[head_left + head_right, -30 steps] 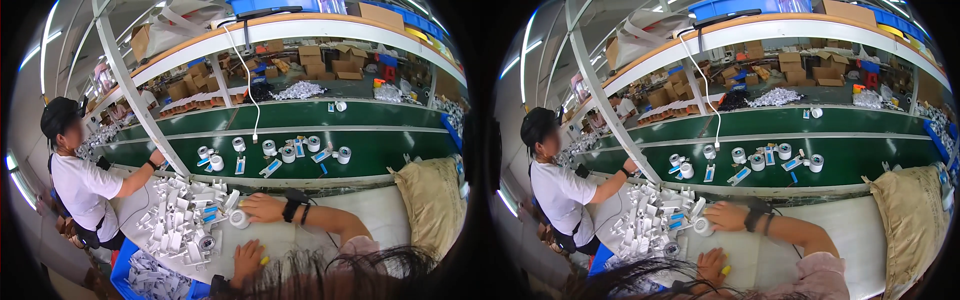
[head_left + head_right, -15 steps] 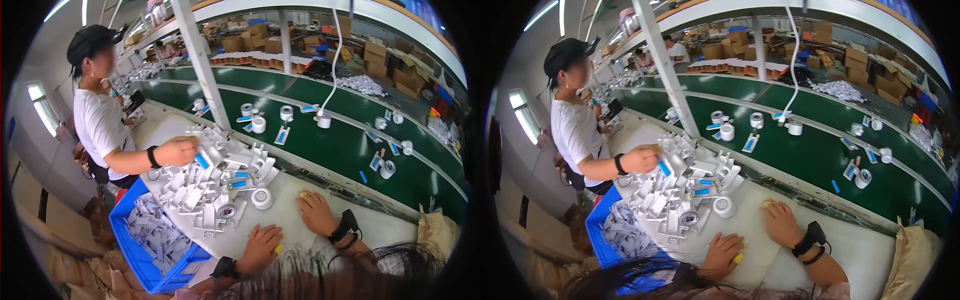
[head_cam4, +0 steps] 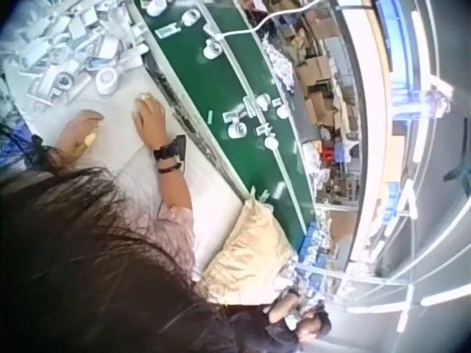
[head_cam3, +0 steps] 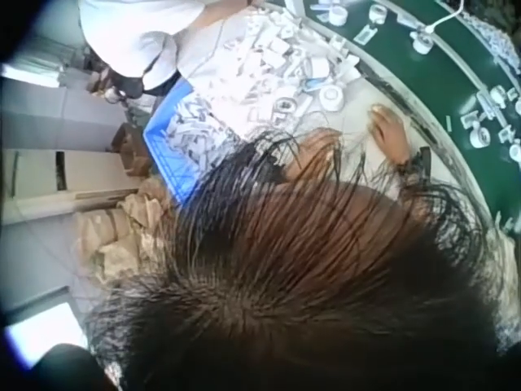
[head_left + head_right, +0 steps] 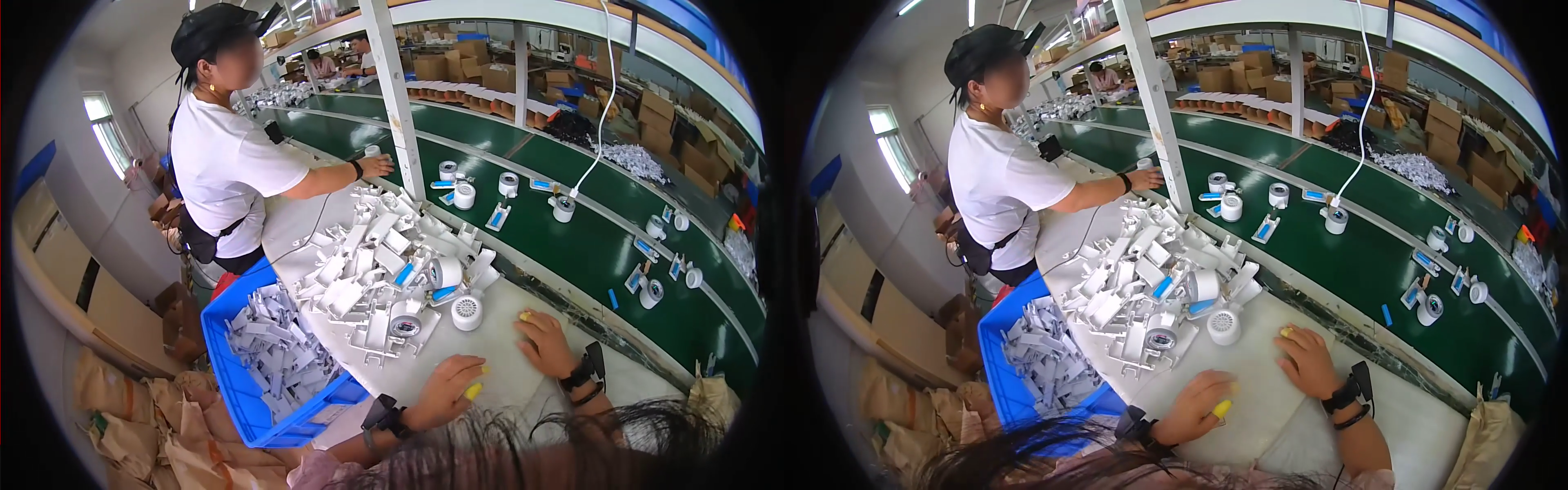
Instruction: Assembling or packaging small electronic components on a production line.
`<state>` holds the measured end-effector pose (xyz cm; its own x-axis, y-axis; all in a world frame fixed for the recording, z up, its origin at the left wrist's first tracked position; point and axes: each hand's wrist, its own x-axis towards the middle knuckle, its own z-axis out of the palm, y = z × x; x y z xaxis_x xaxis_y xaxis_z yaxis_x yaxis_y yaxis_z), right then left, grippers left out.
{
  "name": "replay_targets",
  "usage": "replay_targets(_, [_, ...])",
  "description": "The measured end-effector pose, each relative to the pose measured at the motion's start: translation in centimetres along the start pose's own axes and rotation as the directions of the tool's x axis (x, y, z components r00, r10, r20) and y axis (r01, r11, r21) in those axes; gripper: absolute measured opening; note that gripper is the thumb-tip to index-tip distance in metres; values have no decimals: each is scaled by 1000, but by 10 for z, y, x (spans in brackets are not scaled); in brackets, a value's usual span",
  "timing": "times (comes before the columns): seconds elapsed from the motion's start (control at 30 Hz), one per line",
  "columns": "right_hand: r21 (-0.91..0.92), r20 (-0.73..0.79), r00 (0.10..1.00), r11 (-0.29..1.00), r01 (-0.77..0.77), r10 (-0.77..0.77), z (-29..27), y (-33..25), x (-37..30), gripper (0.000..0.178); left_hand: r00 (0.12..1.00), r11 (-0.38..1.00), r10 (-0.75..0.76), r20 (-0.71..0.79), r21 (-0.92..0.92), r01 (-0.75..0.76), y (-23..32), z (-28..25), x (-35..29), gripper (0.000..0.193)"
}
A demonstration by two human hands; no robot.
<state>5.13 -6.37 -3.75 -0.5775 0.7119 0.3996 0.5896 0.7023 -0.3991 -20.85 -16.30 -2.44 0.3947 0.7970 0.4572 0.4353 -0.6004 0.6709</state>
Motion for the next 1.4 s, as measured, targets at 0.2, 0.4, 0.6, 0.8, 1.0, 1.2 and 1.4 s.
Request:
replay_targets(0.2, [7, -21, 1000, 1000, -1, 1, -4, 5, -8, 37, 985, 851, -13, -174, 516, 103, -13, -53, 81, 61])
replay_targets(0.4, [29, -29, 999, 999, 35, -34, -1, 6, -10, 36, 964, 593, -264, -19, 785, 178, -77, -57, 145, 61])
replay_targets(0.6, [172, -190, 977, 983, -67, 100, 5, 24, -18, 30, 985, 724, 151, -83, 687, -54, -39, -41, 138, 69])
replay_targets(0.8, [845, -248, 680, 497, -197, 690, 5, 74, -25, 23, 914, 953, 115, 390, 217, -212, 29, 7, 40, 76])
replay_targets(1.0, [725, -247, 774, 641, -252, 584, 3, 72, -22, 18, 964, 951, 142, 225, 239, -196, 7, 25, -28, 39])
replay_targets(1.2, [483, -299, 837, 829, -282, 459, -9, 51, -19, 12, 944, 879, -79, -321, 424, 218, 5, -16, -39, 47])
replay_targets(1.4, [394, -320, 888, 899, -191, 329, -9, 48, -25, 7, 672, 563, -156, -724, 494, 663, -48, -63, -42, 60])
